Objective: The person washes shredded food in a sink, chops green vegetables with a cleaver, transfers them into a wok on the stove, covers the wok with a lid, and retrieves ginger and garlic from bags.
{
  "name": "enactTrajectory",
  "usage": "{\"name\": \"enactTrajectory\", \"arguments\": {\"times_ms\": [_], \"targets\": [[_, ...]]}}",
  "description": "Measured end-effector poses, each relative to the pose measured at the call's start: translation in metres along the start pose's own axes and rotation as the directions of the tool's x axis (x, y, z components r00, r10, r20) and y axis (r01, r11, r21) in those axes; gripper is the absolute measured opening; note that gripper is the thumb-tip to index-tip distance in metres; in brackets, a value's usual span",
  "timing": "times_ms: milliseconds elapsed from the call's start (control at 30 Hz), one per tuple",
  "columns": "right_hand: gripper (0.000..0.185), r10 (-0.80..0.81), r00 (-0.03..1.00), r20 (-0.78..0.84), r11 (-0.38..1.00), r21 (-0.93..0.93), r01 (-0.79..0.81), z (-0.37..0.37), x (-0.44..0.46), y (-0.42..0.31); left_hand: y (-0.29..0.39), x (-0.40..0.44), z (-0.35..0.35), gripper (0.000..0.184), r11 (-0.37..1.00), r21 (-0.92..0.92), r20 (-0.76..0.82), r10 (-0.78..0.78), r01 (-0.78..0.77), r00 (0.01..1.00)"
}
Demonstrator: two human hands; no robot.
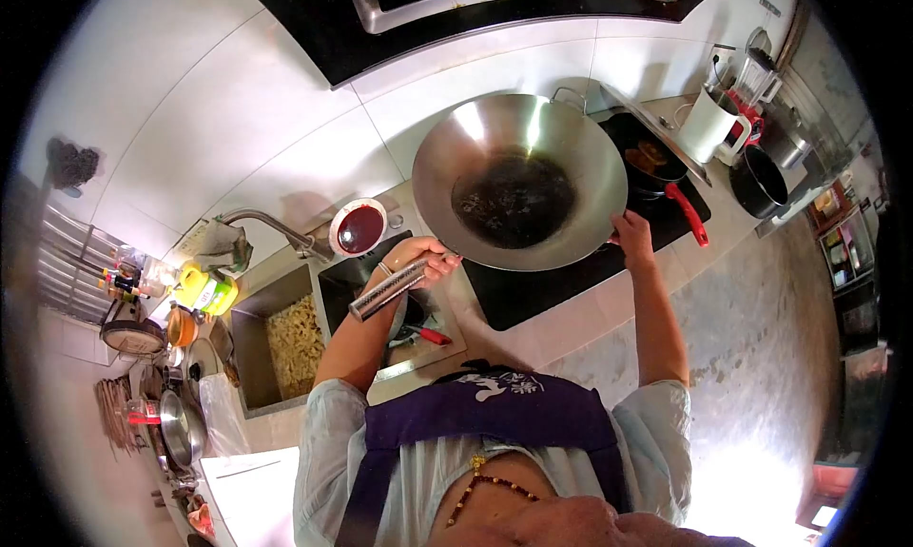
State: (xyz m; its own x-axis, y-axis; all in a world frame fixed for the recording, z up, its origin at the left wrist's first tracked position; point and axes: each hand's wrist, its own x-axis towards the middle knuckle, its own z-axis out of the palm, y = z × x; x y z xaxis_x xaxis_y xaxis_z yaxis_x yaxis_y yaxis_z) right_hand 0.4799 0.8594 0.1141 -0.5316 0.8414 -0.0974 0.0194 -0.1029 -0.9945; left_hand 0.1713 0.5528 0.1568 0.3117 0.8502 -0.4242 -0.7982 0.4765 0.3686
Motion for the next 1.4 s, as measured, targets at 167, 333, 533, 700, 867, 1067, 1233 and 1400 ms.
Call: {"name": "enactTrajectory", "arguments": {"times_ms": [167, 333, 533, 700, 867, 1067, 1233, 1400], "targets": [[0.03, 0.03, 0.998, -0.051, 0.972, 0.233, -0.017, 0.009, -0.025, -0.012, -0.014, -0.018, 0.02, 0.042, 0.989, -0.044, 0.04, 0.143, -0.141, 0.989], [0.034, 0.103, 0.993, -0.066, 0.96, 0.266, -0.082, 0.018, -0.06, 0.066, -0.071, -0.053, -0.02, 0.043, 0.884, 0.009, -0.204, 0.459, -0.467, 0.865], [0.024, 0.245, 0.827, 0.507, 0.969, -0.136, -0.204, 0.106, -0.143, 0.059, -0.185, -0.118, -0.057, 0.024, 0.865, -0.061, -0.546, 0.389, -0.497, 0.743], [0.02, 0.159, 0.512, 0.844, 0.984, -0.097, -0.146, 0.177, -0.165, 0.06, -0.277, -0.148, -0.053, 0.021, 0.752, -0.21, -0.648, 0.371, -0.624, 0.665], [0.022, 0.17, 0.269, 0.948, 0.982, -0.14, -0.127, 0.227, -0.206, 0.058, -0.343, -0.17, -0.039, 0.022, 0.626, -0.28, -0.721, 0.364, -0.728, 0.59], [0.024, 0.212, 0.315, 0.925, 0.975, -0.18, -0.127, 0.208, -0.254, 0.065, -0.385, -0.198, -0.013, 0.021, 0.56, -0.203, -0.733, 0.457, -0.803, 0.504], [0.026, 0.423, 0.26, 0.868, 0.906, -0.411, -0.101, 0.179, -0.315, 0.069, -0.448, -0.223, -0.008, 0.019, 0.526, -0.142, -0.686, 0.558, -0.838, 0.466], [0.022, 0.436, -0.035, 0.899, 0.892, -0.437, -0.118, 0.228, -0.435, 0.093, -0.581, -0.278, 0.034, 0.015, 0.324, -0.124, -0.824, 0.493, -0.938, 0.279]]}}
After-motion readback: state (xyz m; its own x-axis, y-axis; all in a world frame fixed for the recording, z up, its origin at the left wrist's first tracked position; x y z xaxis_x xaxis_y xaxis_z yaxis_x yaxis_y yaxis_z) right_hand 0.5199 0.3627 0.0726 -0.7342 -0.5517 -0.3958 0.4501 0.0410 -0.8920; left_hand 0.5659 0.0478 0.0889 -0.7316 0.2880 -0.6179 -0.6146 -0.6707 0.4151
